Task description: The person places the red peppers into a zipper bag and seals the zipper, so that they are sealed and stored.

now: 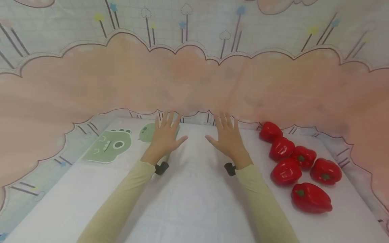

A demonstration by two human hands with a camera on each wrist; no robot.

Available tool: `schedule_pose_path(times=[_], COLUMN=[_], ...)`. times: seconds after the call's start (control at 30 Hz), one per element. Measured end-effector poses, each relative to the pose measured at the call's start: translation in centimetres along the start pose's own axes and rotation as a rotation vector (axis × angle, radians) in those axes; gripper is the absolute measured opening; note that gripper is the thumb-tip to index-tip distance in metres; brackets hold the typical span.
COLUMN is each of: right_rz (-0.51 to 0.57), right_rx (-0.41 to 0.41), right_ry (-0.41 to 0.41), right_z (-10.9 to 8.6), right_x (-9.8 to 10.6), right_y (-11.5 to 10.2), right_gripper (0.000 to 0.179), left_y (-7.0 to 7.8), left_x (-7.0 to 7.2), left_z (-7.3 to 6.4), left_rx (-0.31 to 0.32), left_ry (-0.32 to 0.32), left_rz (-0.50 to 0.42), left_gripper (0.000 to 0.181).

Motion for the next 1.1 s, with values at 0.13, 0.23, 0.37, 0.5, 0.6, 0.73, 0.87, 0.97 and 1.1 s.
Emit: schedule_pose_path(times=[0.13, 0.23, 0.37, 0.5, 0.6, 0.73, 0.87, 0.97, 1.1], right_rz=[-0.017, -0.023, -0.023, -0.061, -0.094, -0.108, -0.114, -0.122, -0.121], right_rx=[0.057, 0.110, 0.189, 0.269, 0.307, 0.354, 0.394, 0.419, 0.431], right_ry=[0.029, 0.052, 0.069, 0.068, 0.061, 0.048, 0.017, 0.000, -0.039], right_z=[0.7, 1.2, 1.9, 2.7, 3.3, 4.2, 5.1, 6.4, 7.4], right_x=[-0.4, -0.7, -1.2, -2.1, -2.8, -3.7, -4.6, -6.5, -7.6], right_y=[-0.6, -1.1, -2.1, -3.3, -4.0, -5.2, -6.4, -6.6, -7.6], right_gripper=[0.084, 0.085, 0.084, 0.080, 0.079, 0.077, 0.074, 0.075, 0.074], left_y=[-0.8, -1.3, -2.0, -2.7, -3.2, -3.9, -4.7, -5.2, -5.8], left_x=[-0.3, -0.6, -1.1, -1.8, -2.3, -2.7, -3.1, -3.5, -4.0], left_z=[-0.5, -0.8, -1.2, -1.5, -1.6, -2.0, -2.4, -2.4, -2.2], left_rx=[0.012, 0.019, 0.017, 0.027, 0.024, 0.003, -0.011, -0.020, -0.031], left_ry=[0.015, 0.024, 0.024, -0.022, -0.049, -0.056, -0.075, -0.084, -0.116], left_rz=[-0.010, -0.009, -0.011, 0.013, 0.038, 0.052, 0.078, 0.103, 0.114], left_gripper=[0.084, 0.084, 0.084, 0.086, 0.087, 0.087, 0.087, 0.086, 0.085])
Point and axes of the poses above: each hand's wrist, its own z-axis towards the middle knuckle, its own x-axis out of the back of the hand, y = z × x, the point moved 9 cm from there along z, towards the middle knuckle, and after that the axes turned 2 degrees about -z, right-handed, at the moved point
